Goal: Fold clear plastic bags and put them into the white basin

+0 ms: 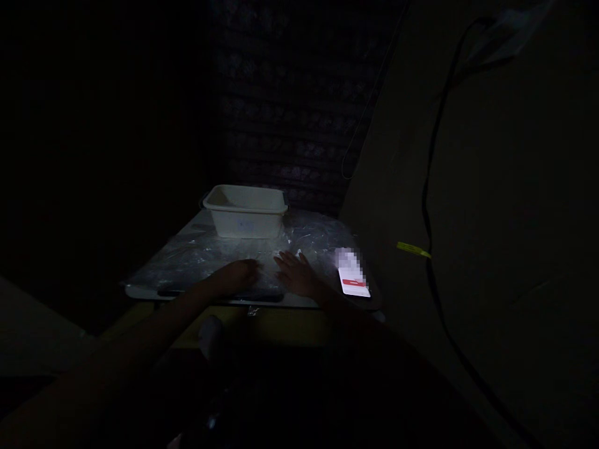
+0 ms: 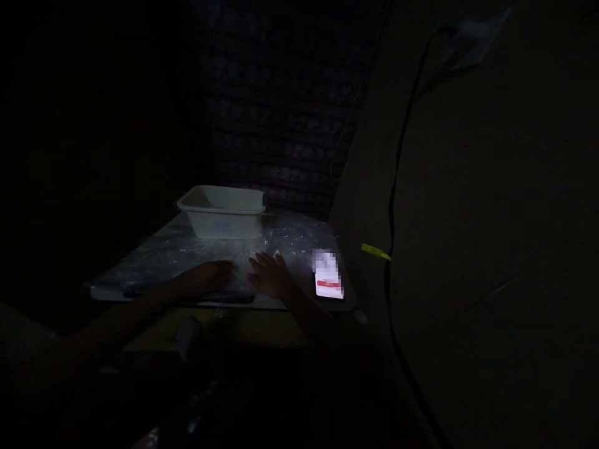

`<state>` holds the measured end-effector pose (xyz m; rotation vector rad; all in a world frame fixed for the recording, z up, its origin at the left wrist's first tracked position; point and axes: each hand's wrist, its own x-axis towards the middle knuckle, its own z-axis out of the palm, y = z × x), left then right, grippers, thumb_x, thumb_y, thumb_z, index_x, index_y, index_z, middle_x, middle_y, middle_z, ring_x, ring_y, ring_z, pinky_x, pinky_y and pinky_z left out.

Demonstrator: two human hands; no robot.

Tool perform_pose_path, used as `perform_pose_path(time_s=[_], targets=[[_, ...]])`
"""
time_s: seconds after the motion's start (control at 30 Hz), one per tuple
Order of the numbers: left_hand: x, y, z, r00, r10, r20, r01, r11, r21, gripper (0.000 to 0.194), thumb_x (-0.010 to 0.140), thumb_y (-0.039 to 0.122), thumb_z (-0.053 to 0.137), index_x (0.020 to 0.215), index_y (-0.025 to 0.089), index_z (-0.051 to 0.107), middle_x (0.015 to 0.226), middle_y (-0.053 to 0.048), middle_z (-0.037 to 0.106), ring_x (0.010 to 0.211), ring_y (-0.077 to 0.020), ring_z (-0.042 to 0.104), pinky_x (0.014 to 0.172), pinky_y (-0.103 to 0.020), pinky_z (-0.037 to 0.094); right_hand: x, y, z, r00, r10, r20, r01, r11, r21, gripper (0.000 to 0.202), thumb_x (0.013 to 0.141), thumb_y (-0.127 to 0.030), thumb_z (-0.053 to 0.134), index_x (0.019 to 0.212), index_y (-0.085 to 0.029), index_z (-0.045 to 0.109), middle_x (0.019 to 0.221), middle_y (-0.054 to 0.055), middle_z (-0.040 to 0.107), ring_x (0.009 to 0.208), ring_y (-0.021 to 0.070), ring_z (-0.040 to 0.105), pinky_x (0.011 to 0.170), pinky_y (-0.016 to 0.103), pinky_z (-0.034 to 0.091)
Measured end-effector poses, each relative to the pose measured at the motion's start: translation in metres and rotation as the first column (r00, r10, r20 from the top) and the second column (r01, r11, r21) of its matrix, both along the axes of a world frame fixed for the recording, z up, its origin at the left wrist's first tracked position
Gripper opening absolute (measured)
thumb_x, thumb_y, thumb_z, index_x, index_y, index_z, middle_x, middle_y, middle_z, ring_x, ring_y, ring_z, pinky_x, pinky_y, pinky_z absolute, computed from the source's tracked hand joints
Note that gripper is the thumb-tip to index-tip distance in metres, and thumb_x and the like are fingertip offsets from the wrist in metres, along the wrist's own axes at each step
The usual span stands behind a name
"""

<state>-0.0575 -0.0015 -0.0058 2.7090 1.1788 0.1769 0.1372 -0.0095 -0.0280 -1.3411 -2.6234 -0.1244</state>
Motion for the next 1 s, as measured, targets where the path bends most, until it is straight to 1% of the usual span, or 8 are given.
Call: perform_pose_path(time_s=[0.07,0.17,0.23,0.33,0.6,0.8,0.9,1.0], targets=[[0.001,-0.002,-0.002,0.999,-0.010,-0.041,0.011,0.999,0.039,0.031,0.074,0.023,0.033,0.095,0.009,0.051,0.103,-0.013,0.051,0.094,-0.0183,0.047,0.083,-0.027,0.033,-0.005,-0.005,0.001,1.000,-0.006,-0.009,0.006,1.000,-0.014,0.049,0.080,-0.042,0.016,0.121,-0.017,0.024,0.128,0.008,0.026,0.117,0.0188,0.020,0.093,0.043,0.015],[0.001,-0.006,-0.006,0.998,0.028,-0.062,-0.021,0.994,0.111,0.047,0.075,0.026,0.033,0.116,0.003,0.031,0.122,-0.018,0.033,0.111,-0.0195,0.032,0.089,-0.028,0.026,-0.009,-0.011,-0.005,1.000,0.011,0.004,-0.011,0.999,-0.048,0.052,0.079,-0.044,0.015,0.123,-0.016,0.022,0.128,0.008,0.025,0.118,0.0185,0.018,0.093,0.040,0.017],[0.000,-0.008,-0.008,0.994,0.045,-0.096,-0.030,0.989,0.148,0.053,0.077,0.029,0.030,0.122,0.004,0.019,0.127,-0.018,0.022,0.115,-0.0208,0.022,0.090,-0.031,0.023,-0.008,-0.012,-0.009,1.000,0.017,0.019,-0.016,0.998,-0.059,0.053,0.079,-0.045,0.014,0.123,-0.017,0.022,0.128,0.008,0.025,0.118,0.0194,0.018,0.093,0.042,0.017],[-0.001,-0.010,-0.011,0.981,0.073,-0.178,-0.035,0.977,0.209,0.052,0.079,0.032,0.026,0.124,0.009,0.015,0.129,-0.016,0.017,0.117,-0.0239,0.015,0.090,-0.038,0.020,-0.001,-0.010,-0.012,0.999,0.018,0.038,-0.016,0.998,-0.056,0.053,0.078,-0.047,0.015,0.122,-0.018,0.022,0.128,0.007,0.025,0.117,0.0213,0.018,0.091,0.046,0.017],[-0.004,-0.006,-0.009,0.935,0.212,-0.283,-0.107,0.932,0.347,0.044,0.078,0.026,0.031,0.119,0.012,0.030,0.127,-0.015,0.024,0.116,-0.0266,0.019,0.089,-0.039,0.020,0.016,-0.009,-0.006,0.998,0.011,0.063,-0.006,0.996,-0.084,0.057,0.076,-0.051,0.017,0.124,-0.020,0.018,0.129,0.007,0.024,0.117,0.0225,0.018,0.091,0.045,0.017],[0.004,-0.007,0.008,0.912,0.309,-0.272,-0.192,0.904,0.382,0.037,0.067,0.004,0.035,0.103,0.005,0.047,0.114,-0.018,0.040,0.106,-0.0257,0.035,0.077,-0.033,0.035,0.015,-0.010,-0.006,0.998,-0.008,0.060,0.012,0.997,-0.079,0.055,0.076,-0.051,0.019,0.123,-0.023,0.021,0.129,0.006,0.024,0.117,0.0226,0.018,0.091,0.047,0.016],[0.016,-0.015,0.012,0.957,0.219,-0.189,-0.154,0.939,0.306,0.025,0.069,0.007,0.035,0.084,0.007,0.054,0.089,-0.014,0.054,0.086,-0.0204,0.049,0.072,-0.030,0.038,0.014,-0.010,-0.005,0.998,-0.005,0.055,0.009,0.997,-0.075,0.053,0.076,-0.050,0.018,0.122,-0.023,0.023,0.129,0.005,0.024,0.117,0.0220,0.019,0.090,0.048,0.015],[0.026,-0.024,0.005,0.994,-0.004,-0.112,0.020,0.990,0.138,0.024,0.074,0.016,0.032,0.080,0.010,0.055,0.082,-0.010,0.055,0.079,-0.0157,0.050,0.074,-0.026,0.038,0.014,-0.011,-0.005,0.998,0.002,0.062,0.003,0.997,-0.079,0.052,0.077,-0.050,0.018,0.121,-0.023,0.025,0.128,0.005,0.025,0.117,0.0220,0.018,0.090,0.047,0.016]])
